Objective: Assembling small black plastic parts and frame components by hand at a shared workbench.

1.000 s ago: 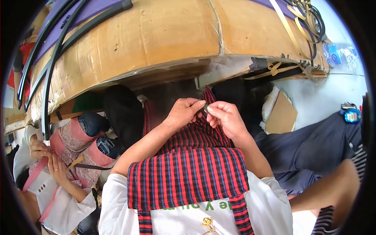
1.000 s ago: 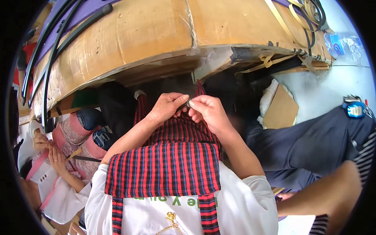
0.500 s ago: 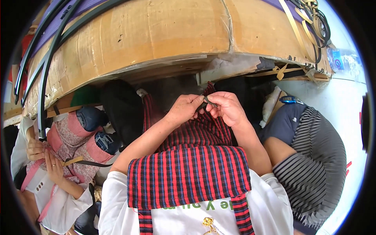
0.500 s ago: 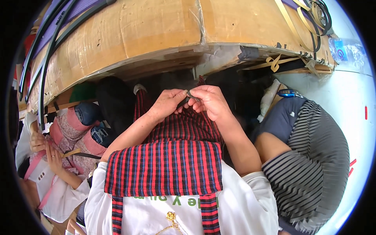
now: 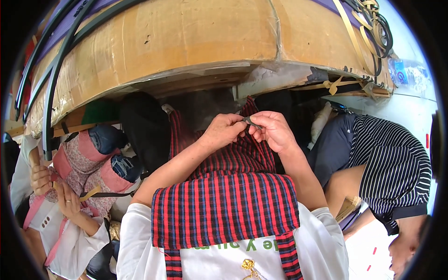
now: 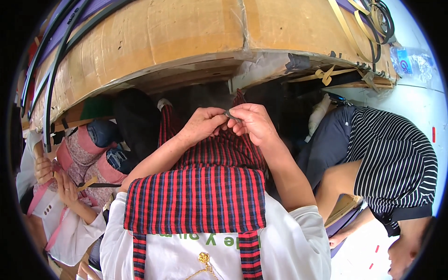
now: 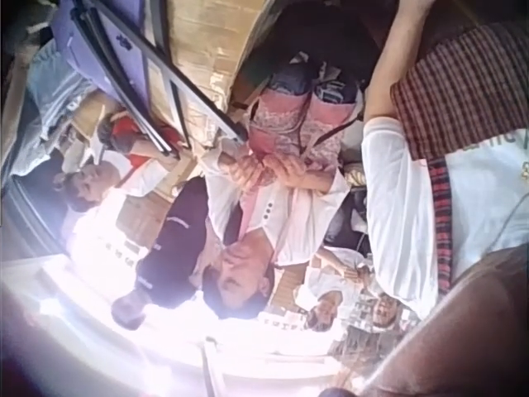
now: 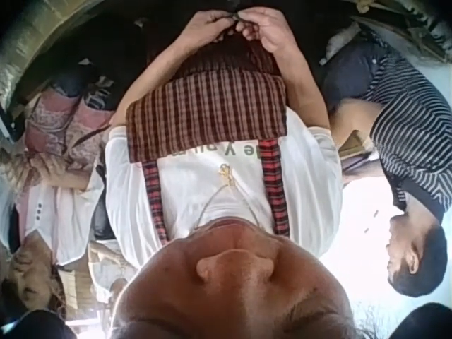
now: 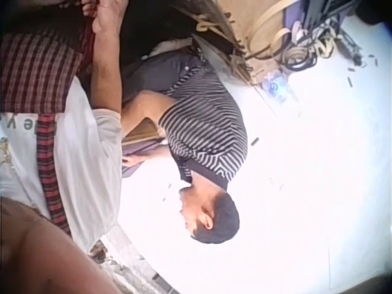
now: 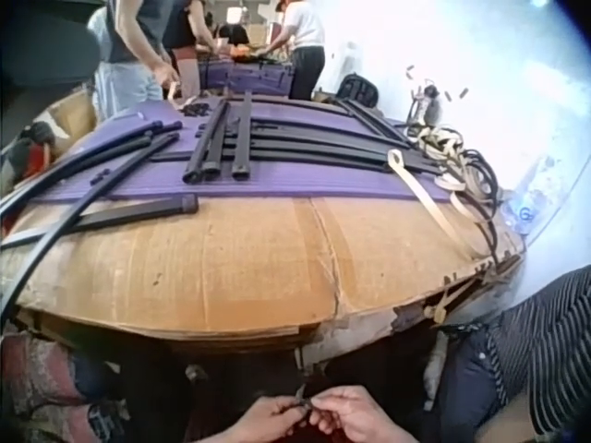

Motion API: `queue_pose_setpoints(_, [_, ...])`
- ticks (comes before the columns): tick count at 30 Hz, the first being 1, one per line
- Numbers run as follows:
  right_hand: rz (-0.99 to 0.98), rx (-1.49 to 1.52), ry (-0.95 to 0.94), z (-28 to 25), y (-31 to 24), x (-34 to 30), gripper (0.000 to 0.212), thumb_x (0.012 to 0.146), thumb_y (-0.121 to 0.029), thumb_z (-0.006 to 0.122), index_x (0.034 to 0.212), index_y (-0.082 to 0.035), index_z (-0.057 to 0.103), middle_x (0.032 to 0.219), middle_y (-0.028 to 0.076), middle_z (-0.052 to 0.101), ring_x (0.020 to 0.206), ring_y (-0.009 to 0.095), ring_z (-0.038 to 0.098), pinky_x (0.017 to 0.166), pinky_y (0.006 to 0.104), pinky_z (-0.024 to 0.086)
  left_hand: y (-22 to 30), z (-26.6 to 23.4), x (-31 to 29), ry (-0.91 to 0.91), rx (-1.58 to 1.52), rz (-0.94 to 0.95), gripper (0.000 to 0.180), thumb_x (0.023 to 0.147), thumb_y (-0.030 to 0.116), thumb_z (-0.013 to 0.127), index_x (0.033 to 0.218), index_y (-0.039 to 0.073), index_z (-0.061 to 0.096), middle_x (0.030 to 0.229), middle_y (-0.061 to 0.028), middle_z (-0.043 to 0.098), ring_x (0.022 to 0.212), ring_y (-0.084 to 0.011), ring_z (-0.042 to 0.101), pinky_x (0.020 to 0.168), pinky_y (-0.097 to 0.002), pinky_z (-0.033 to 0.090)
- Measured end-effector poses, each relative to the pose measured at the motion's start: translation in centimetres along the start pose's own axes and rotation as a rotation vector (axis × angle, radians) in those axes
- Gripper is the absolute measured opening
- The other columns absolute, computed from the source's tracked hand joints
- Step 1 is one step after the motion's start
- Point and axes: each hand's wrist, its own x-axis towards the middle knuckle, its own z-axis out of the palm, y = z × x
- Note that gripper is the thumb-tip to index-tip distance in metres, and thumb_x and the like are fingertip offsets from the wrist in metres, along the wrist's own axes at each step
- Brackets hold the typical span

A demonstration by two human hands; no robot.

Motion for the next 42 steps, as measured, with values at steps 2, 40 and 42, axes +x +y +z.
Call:
queue_pose_setpoints(2, [0.0, 0.013, 0.004, 0.0, 0.2, -0.2, 0.011, 0.079, -0.011, 0.057, 0.079, 0.0, 0.058, 0.06, 0.008, 0.058, 0.043, 0.01, 0.052, 0.039, 0.0188, 0.042, -0.1, 0.1, -0.1, 0.017, 0.017, 0.014, 0.026, 0.08, 0.021, 0.05, 0.082, -0.002, 0.06, 0.061, -0.0038, 0.056, 0.05, -0.0088, 0.051, 0.048, -0.0222, 0.043])
queue_pose_setpoints(40, [-0.348, -0.034, 0.191, 1.6, 4.3, 2.4, 0.02, 0.078, -0.008, 0.061, 0.092, 0.0, 0.05, 0.071, 0.005, 0.057, 0.056, 0.01, 0.054, 0.047, 0.0203, 0.044, -2.7, -1.1, 1.3, 0.014, 0.127, 0.067, 0.026, 0.082, 0.026, 0.048, 0.082, 0.003, 0.059, 0.065, -0.0021, 0.057, 0.051, -0.0081, 0.05, 0.048, -0.022, 0.042])
queue_pose_setpoints(42, [-0.362, -0.011, 0.163, 1.6, 4.2, 3.0, 0.019, 0.078, -0.007, 0.06, 0.092, 0.0, 0.05, 0.071, 0.005, 0.057, 0.055, 0.01, 0.054, 0.046, 0.0207, 0.044, -2.3, -1.6, 1.5, 0.009, 0.143, 0.075, 0.026, 0.083, 0.026, 0.048, 0.082, 0.003, 0.059, 0.065, -0.0018, 0.057, 0.051, -0.0079, 0.05, 0.048, -0.0216, 0.042])
